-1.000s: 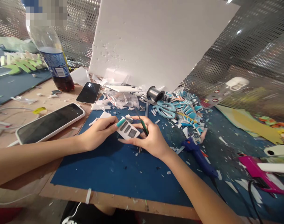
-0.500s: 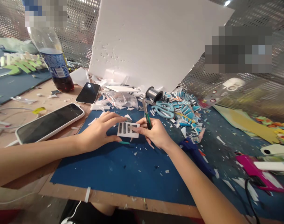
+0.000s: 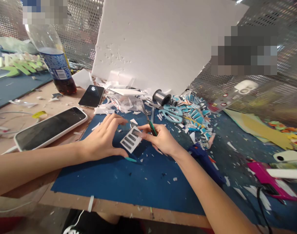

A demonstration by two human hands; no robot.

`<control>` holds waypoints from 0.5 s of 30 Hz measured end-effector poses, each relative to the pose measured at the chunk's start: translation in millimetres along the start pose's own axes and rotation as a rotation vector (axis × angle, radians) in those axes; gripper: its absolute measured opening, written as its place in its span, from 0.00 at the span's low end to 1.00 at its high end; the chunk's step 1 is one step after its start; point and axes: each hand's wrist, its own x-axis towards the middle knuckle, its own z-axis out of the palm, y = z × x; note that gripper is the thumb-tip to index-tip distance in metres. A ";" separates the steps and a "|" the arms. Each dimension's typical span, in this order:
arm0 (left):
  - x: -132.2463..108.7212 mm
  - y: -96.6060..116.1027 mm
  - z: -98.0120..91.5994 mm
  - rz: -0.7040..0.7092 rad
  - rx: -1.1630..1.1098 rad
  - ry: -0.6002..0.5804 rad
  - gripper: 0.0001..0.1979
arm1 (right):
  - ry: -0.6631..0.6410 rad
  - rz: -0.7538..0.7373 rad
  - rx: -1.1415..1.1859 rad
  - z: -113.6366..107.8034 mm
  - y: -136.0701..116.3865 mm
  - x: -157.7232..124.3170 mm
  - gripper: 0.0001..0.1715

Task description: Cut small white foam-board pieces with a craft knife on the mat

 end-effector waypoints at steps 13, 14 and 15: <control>-0.6 2.4 2.0 -0.004 0.082 -0.123 0.49 | 0.094 -0.117 -0.253 -10.5 -0.2 -1.4 0.25; -0.8 3.1 2.3 -0.005 0.131 -0.129 0.50 | 0.113 -0.158 -0.320 -13.8 -3.8 -3.7 0.24; -1.1 3.7 2.4 -0.009 0.167 -0.140 0.50 | 0.114 -0.185 -0.371 -17.2 -8.1 -6.2 0.23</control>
